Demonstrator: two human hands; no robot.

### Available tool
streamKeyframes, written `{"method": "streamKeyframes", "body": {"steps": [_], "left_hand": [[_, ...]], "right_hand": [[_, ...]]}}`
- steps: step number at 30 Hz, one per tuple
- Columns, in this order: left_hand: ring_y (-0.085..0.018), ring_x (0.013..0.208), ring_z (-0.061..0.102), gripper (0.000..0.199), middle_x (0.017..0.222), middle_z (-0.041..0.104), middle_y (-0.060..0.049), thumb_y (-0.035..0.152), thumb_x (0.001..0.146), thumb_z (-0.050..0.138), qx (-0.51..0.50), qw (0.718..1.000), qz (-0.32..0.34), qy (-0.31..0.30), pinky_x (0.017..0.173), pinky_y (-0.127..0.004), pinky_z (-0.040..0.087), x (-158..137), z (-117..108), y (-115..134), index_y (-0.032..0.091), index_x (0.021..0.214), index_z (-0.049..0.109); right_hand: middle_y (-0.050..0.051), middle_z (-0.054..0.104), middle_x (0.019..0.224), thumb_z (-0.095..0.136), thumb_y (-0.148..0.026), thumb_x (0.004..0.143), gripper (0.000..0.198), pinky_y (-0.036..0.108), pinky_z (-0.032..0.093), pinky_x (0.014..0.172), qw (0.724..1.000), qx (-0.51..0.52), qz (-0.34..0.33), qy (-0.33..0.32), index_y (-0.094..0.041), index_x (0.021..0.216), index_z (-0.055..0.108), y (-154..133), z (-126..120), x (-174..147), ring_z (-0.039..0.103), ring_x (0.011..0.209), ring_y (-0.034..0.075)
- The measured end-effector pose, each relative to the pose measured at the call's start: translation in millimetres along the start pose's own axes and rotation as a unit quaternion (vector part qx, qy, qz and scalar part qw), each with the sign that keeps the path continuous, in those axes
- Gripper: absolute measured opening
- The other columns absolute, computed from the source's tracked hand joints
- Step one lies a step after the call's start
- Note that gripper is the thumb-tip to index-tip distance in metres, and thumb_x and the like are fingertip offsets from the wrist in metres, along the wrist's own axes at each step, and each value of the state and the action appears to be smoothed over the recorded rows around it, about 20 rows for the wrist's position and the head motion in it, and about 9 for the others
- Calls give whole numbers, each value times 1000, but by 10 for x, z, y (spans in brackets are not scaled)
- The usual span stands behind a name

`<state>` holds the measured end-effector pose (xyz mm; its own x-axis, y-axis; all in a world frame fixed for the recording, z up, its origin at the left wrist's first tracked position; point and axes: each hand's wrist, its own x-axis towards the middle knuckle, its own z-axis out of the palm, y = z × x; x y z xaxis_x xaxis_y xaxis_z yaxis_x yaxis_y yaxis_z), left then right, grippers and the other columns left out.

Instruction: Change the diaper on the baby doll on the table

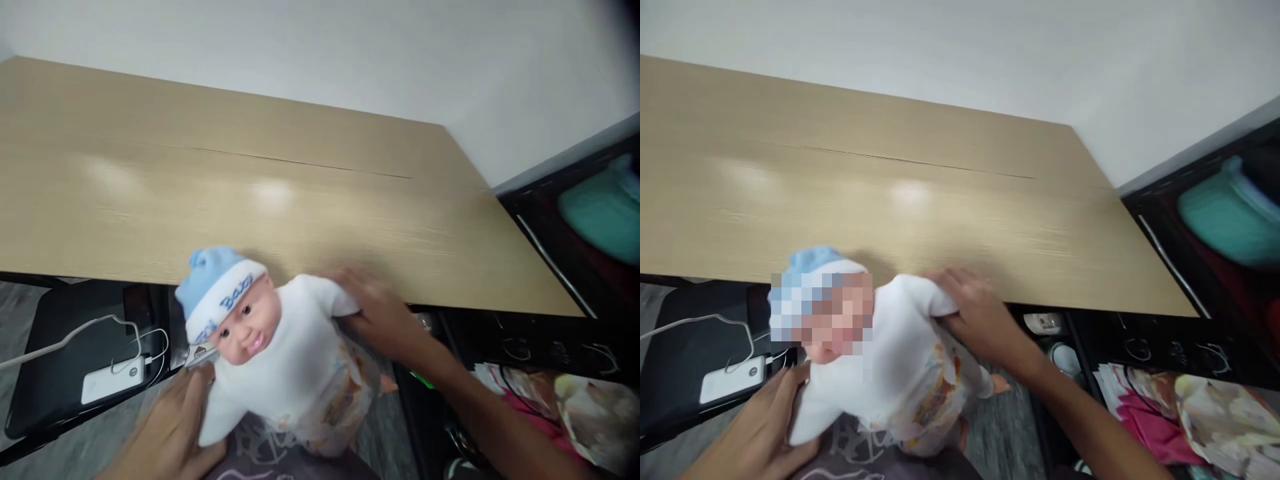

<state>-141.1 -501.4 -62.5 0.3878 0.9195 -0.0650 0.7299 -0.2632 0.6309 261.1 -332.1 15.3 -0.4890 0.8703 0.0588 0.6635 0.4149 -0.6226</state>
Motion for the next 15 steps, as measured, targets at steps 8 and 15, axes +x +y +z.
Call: {"method": "streamKeyframes", "body": {"steps": [8, 15], "left_hand": [[-39, 89, 84, 60, 105, 83, -10, 62, 98, 69, -49, 976, -171, -124, 77, -45, 62, -395, 12, -49, 27, 144, 52], [-40, 88, 80, 64, 94, 80, -12, 72, 102, 57, 52, 967, -185, -164, 76, -42, 56, -111, -13, -157, 18, 137, 57]], "right_hand": [[11, 79, 142, 70, -14, 89, 55, 46, 52, 120, 987, 124, 78, -57, -25, 142, 75, 235, 1436, -161, 70, 134, 34], [4, 81, 119, 76, -35, 96, 33, 38, 63, 100, 970, 184, 158, -17, -23, 127, 80, 1066, 1847, -284, 76, 112, 25]]}}
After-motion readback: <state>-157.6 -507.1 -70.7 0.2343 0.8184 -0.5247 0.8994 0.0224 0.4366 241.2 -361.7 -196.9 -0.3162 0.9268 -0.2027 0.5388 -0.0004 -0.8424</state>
